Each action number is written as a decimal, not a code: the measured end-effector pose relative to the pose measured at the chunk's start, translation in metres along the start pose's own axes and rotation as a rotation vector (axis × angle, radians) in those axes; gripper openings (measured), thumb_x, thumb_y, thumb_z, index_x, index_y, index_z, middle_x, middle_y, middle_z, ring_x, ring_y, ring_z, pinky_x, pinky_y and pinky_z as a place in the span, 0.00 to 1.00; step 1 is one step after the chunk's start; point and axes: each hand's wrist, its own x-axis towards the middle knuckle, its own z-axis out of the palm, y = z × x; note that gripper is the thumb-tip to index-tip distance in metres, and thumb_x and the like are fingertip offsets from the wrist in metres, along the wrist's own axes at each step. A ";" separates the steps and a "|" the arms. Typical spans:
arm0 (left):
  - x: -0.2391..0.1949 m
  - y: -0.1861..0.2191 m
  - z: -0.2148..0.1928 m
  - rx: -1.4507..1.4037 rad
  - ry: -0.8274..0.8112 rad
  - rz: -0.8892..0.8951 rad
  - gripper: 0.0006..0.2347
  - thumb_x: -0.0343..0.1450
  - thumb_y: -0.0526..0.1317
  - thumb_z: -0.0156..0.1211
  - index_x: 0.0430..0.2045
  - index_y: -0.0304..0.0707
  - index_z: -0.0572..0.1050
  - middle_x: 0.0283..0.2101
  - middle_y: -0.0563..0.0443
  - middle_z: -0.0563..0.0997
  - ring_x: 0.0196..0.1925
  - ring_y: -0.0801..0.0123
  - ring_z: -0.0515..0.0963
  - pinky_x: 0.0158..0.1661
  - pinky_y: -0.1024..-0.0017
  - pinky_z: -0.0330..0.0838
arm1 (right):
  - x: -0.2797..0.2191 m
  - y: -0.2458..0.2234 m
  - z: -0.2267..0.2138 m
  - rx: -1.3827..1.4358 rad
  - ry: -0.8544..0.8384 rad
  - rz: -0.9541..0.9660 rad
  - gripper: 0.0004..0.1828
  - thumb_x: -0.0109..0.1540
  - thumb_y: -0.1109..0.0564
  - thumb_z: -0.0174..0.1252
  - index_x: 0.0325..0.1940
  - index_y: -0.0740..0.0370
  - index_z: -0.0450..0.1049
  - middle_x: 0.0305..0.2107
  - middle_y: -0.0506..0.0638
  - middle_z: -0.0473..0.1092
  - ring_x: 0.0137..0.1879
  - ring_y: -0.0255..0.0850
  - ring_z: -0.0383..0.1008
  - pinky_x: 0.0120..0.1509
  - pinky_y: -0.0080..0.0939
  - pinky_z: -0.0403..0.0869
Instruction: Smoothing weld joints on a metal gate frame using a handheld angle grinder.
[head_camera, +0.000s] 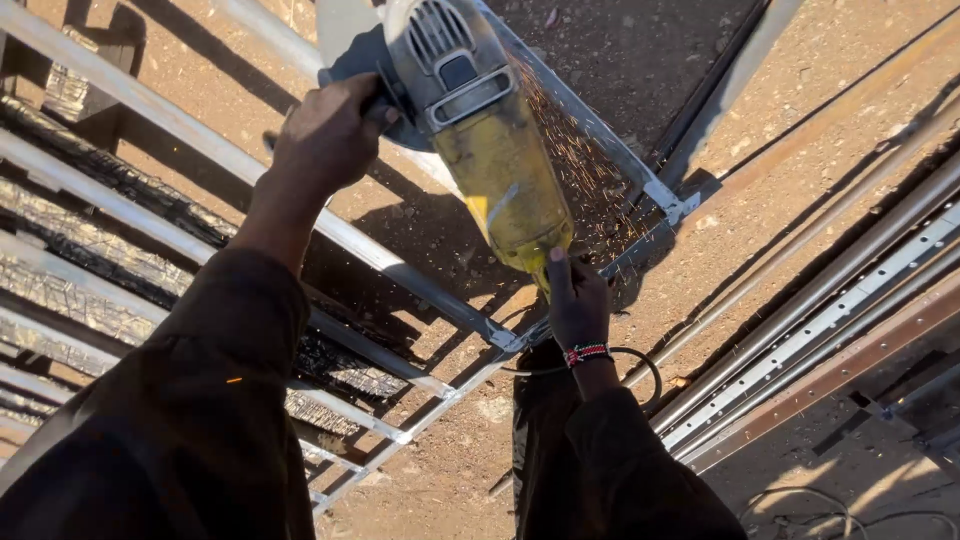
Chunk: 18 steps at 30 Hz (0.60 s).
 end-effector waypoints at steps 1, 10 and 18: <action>-0.001 -0.001 0.005 0.005 0.012 -0.048 0.12 0.81 0.45 0.47 0.51 0.43 0.76 0.39 0.46 0.83 0.27 0.63 0.77 0.30 0.65 0.74 | 0.000 0.005 -0.003 0.006 -0.049 -0.005 0.34 0.67 0.33 0.44 0.29 0.63 0.79 0.19 0.53 0.74 0.28 0.41 0.74 0.29 0.40 0.67; -0.058 -0.027 0.056 -0.215 0.163 -0.004 0.11 0.75 0.41 0.54 0.50 0.42 0.76 0.41 0.38 0.85 0.39 0.43 0.83 0.36 0.48 0.73 | 0.002 0.017 -0.043 -0.302 -0.130 -0.158 0.38 0.70 0.31 0.39 0.31 0.65 0.79 0.22 0.58 0.75 0.32 0.51 0.75 0.33 0.52 0.65; -0.156 -0.067 0.074 -0.417 0.175 -0.270 0.17 0.80 0.40 0.49 0.62 0.30 0.70 0.54 0.24 0.77 0.59 0.24 0.72 0.59 0.30 0.62 | -0.044 -0.017 -0.018 -0.271 -0.297 -0.163 0.40 0.69 0.27 0.46 0.34 0.66 0.82 0.22 0.73 0.71 0.38 0.76 0.74 0.40 0.62 0.73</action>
